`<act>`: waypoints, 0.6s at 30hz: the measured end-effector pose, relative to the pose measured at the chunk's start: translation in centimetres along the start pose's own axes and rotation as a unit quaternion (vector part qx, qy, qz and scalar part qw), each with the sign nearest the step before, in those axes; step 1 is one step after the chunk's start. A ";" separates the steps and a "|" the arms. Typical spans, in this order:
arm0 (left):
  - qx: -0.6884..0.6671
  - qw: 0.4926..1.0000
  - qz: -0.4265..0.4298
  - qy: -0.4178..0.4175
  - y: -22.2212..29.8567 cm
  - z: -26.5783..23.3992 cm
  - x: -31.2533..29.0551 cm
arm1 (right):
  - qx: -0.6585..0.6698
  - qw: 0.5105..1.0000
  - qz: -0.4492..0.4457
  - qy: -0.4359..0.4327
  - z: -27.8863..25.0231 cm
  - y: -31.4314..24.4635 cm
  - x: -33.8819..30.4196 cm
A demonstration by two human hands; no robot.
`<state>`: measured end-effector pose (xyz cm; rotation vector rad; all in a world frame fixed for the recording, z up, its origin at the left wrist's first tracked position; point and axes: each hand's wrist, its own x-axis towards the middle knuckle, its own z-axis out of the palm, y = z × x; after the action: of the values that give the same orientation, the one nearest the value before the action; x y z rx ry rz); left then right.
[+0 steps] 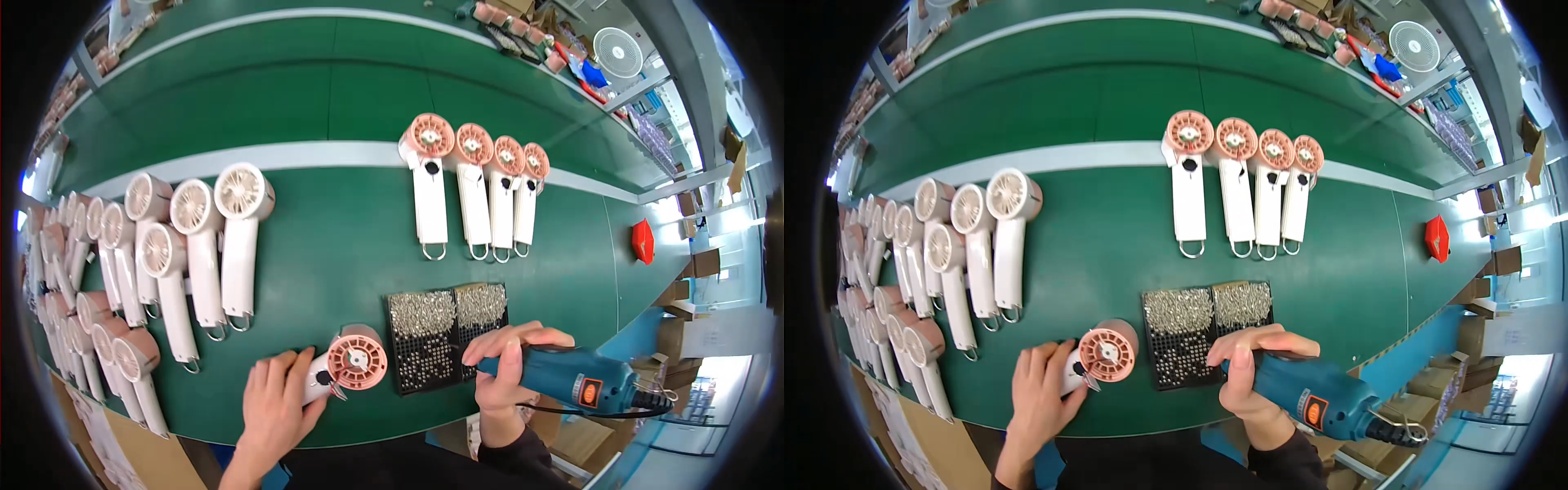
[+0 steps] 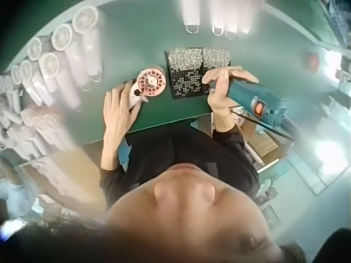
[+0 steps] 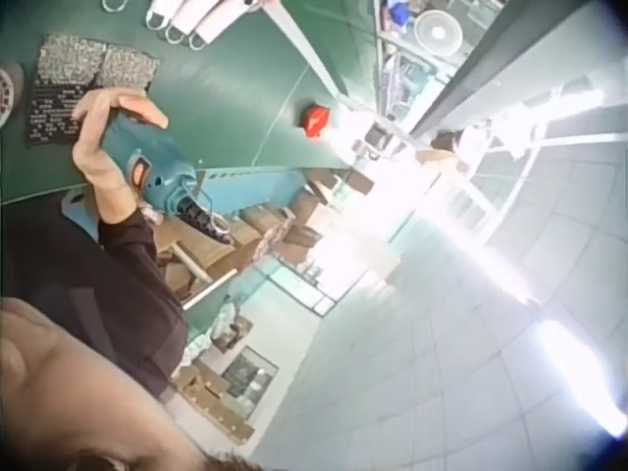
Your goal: The person assembles portable handheld fans by securing internal components within the fan casing using an electric screwdriver and screws from a screw tray.
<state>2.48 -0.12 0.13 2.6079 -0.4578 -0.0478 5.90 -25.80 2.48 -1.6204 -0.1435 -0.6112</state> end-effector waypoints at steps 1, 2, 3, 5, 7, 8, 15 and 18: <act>0.001 1.000 0.009 0.008 0.0 0.0 0.2 | -0.005 1.000 0.029 0.001 -0.3 -0.2 -0.2; 0.003 1.000 0.019 0.016 0.0 0.0 0.3 | -0.018 0.999 0.026 -0.010 -0.6 -0.1 -0.2; 0.004 1.000 0.022 0.012 0.1 0.1 0.3 | -0.013 1.000 0.015 -0.004 -0.7 -0.1 -0.3; -0.001 1.000 0.026 0.011 0.1 0.0 0.4 | -0.020 1.000 0.019 -0.010 -0.7 -0.1 -0.3; 0.000 1.000 0.026 0.008 0.3 -0.2 0.3 | 0.009 1.000 0.021 0.010 -0.3 -0.3 -0.2; -0.003 1.000 0.023 0.007 0.4 -0.3 0.3 | 0.006 1.000 0.021 0.005 -0.4 -0.1 -0.2; -0.004 0.998 0.055 -0.027 0.6 -1.2 0.1 | -0.003 0.999 -0.030 0.016 -0.7 -0.8 0.0; 0.000 0.997 0.076 0.001 0.8 -1.0 0.1 | 0.036 0.995 -0.070 0.062 0.5 -2.2 0.6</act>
<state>2.41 -0.39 1.40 2.5647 -0.6532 0.0047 5.59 -25.12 4.65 -1.5061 -0.1867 -0.8034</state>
